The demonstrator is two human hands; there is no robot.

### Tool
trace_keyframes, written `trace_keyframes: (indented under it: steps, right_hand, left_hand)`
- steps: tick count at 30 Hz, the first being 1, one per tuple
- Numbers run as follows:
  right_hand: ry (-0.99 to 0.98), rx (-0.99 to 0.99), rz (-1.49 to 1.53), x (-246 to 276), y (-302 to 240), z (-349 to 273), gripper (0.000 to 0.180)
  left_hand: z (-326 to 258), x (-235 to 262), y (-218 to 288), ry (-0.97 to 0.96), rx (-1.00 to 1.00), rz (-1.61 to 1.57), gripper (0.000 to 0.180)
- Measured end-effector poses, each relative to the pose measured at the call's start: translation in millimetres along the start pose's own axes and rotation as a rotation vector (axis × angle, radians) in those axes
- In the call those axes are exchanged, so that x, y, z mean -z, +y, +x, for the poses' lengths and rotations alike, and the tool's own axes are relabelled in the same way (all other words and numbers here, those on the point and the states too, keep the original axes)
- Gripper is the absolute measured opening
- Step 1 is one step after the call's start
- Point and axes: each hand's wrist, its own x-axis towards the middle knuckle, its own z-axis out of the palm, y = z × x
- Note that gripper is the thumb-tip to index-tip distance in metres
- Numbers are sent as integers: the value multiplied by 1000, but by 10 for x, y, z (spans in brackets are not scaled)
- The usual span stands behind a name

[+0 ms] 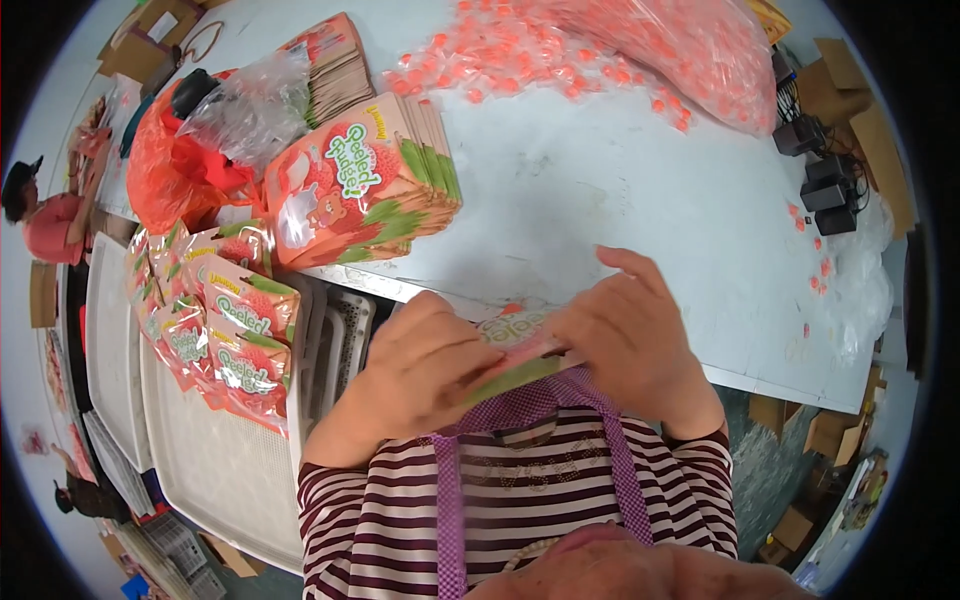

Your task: Counting and placing pink candies into individual plastic pouches.

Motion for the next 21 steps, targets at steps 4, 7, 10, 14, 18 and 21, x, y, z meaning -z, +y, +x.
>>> trace_keyframes:
  steps: [4,7,10,14,18,21]
  right_hand:
    - [57,-57,108,-44,75,-2,22]
    - [73,-55,176,-57,9,38,20]
    - [133,-3,174,-16,-30,109,21]
    - [232,63,282,-38,-43,186,25]
    - [230,142,386,-178,-110,348,26]
    - [273,64,396,-187,-91,437,26]
  left_hand:
    - [-27,146,-26,33,11,-52,25]
    - [-34,214,-54,22,50,-98,27]
    - [-183,322,-81,16,130,-219,42]
    - [-440,276,-150,-60,346,-386,60]
    - [-706,400,-101,-61,549,-555,45]
    - [-908,677,110,402,835,-602,26]
